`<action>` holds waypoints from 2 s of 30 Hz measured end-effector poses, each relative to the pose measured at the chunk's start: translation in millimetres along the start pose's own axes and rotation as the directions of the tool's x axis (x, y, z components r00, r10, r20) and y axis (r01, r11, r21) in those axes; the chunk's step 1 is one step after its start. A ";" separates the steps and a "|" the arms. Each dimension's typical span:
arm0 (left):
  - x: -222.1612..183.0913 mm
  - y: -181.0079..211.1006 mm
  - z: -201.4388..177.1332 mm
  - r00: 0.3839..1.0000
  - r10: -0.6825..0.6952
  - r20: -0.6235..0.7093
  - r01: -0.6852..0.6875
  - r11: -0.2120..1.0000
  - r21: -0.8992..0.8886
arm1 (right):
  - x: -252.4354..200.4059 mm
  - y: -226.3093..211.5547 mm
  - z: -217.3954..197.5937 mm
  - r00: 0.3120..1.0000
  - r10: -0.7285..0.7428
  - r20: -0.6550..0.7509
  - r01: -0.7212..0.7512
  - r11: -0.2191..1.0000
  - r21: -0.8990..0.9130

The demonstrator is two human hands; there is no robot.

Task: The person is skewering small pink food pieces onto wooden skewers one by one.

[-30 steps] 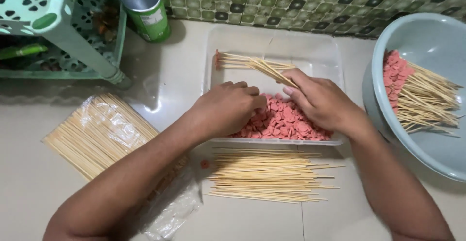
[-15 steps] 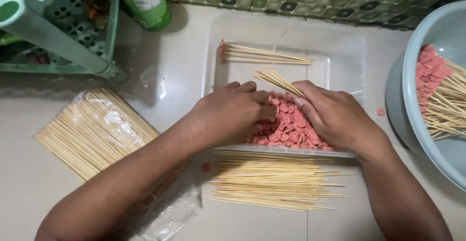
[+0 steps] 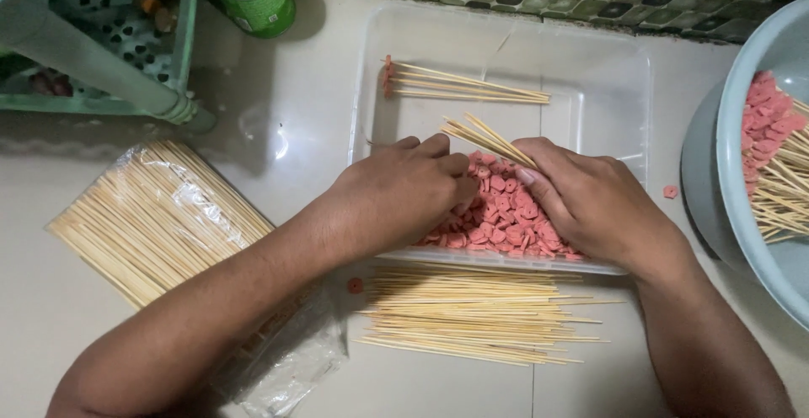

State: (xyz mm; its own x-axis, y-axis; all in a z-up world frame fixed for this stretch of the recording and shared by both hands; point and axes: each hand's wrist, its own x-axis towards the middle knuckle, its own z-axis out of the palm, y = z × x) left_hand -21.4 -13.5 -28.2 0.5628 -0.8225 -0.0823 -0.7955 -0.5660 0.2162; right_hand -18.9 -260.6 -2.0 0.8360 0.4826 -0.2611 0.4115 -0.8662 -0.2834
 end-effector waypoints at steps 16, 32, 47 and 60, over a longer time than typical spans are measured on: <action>-9.8 -14.7 -44.3 0.967 -0.052 -0.250 -0.171 0.593 -0.787 | -6.4 -0.4 -5.5 0.964 0.086 -0.253 -0.028 0.975 0.221; -1.1 -13.5 -33.3 0.632 -0.578 -0.516 -0.341 0.390 -0.855 | -8.0 22.3 8.4 0.914 0.126 -0.386 0.013 0.941 0.337; -3.4 -15.1 -33.6 0.712 -0.502 -0.492 -0.348 0.356 -0.867 | -8.1 20.6 10.2 0.882 0.140 -0.451 0.028 0.938 0.345; -4.4 -16.3 -34.2 0.746 -0.474 -0.469 -0.320 0.362 -0.875 | -8.2 20.1 9.4 0.872 0.170 -0.459 0.038 0.911 0.410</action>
State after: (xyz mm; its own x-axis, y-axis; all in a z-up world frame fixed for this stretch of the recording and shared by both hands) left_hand -3.2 1.3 1.9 0.9018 -0.3186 0.2920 -0.2716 0.1076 0.9564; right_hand -20.8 -280.8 -14.2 0.9656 0.2145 0.1472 0.2581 -0.7179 -0.6466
